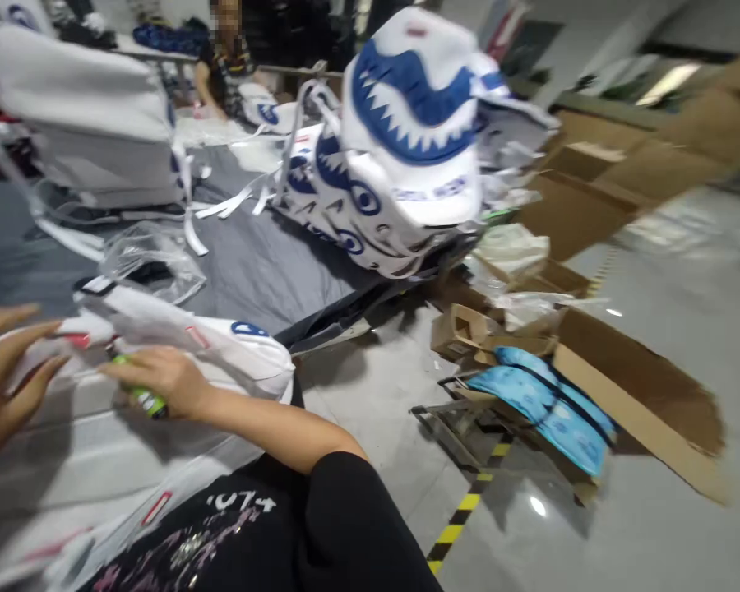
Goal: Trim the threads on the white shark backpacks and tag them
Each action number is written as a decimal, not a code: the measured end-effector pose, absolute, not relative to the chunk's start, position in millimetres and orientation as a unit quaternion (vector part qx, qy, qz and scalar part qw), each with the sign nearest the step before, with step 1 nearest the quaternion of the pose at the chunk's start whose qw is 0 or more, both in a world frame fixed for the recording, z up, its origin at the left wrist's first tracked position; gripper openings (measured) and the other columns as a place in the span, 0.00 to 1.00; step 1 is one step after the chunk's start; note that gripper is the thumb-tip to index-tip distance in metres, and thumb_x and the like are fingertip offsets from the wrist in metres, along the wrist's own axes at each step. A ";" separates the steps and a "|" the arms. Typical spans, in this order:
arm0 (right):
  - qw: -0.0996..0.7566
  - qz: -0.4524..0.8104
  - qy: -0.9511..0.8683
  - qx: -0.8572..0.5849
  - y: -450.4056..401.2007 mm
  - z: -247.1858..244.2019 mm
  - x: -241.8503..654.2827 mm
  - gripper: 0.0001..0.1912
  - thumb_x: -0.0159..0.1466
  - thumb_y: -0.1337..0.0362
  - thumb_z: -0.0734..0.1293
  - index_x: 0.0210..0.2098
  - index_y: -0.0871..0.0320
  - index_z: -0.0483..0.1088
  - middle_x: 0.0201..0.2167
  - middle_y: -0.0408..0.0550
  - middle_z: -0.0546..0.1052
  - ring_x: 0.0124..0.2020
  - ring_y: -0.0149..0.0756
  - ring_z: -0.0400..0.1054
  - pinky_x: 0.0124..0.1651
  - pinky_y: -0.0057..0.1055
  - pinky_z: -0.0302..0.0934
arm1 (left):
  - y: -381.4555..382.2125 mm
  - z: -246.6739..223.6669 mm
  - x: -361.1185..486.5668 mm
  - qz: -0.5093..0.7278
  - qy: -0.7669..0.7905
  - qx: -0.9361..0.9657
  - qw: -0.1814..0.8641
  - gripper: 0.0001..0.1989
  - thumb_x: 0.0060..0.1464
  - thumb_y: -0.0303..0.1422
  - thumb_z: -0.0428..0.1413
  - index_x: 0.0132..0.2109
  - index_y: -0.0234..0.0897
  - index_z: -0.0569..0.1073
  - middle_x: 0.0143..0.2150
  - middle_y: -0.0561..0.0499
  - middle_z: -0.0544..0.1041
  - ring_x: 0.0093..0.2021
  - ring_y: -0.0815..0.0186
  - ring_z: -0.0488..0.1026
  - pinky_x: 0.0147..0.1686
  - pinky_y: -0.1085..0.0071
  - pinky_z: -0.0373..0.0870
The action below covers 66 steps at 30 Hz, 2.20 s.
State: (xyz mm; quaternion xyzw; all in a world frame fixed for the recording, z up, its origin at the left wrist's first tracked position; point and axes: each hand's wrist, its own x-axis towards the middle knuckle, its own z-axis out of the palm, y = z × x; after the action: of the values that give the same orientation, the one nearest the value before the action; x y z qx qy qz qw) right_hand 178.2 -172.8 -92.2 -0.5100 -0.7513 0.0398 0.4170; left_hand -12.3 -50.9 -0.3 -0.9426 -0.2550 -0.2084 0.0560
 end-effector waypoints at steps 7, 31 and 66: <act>0.532 -0.012 -0.682 -0.501 -145.4 -95.0 178.0 0.10 0.67 0.63 0.62 0.47 0.57 0.69 0.39 0.51 0.78 0.42 0.40 0.72 0.46 0.38 0.64 | -43.6 27.5 50.7 0.098 -0.365 -0.924 0.066 0.41 0.54 0.45 0.59 0.69 0.40 0.53 0.63 0.40 0.68 0.59 0.48 0.67 0.53 0.59 0.67; 0.480 0.241 -0.624 -0.568 -160.0 -89.1 204.2 0.12 0.65 0.59 0.65 0.47 0.54 0.66 0.39 0.49 0.80 0.40 0.40 0.77 0.43 0.37 0.70 | -31.7 -19.4 59.2 0.077 -0.264 -0.953 0.129 0.41 0.55 0.45 0.59 0.68 0.26 0.58 0.71 0.32 0.54 0.68 0.46 0.54 0.61 0.49 0.58; 0.201 0.223 -0.747 -0.593 -144.2 -46.7 226.4 0.14 0.64 0.63 0.64 0.47 0.54 0.77 0.42 0.50 0.81 0.43 0.45 0.75 0.47 0.45 0.68 | -28.1 -33.8 68.7 0.068 -0.280 -0.954 0.079 0.52 0.50 0.45 0.62 0.72 0.34 0.45 0.74 0.33 0.43 0.73 0.42 0.39 0.64 0.39 0.46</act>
State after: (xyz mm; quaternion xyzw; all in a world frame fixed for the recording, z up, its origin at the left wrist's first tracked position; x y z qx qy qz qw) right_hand 226.4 -144.2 -46.7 -0.5927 -0.7474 0.2233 0.2009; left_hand 68.7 -28.1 -33.8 -0.9543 -0.2801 0.0685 0.0793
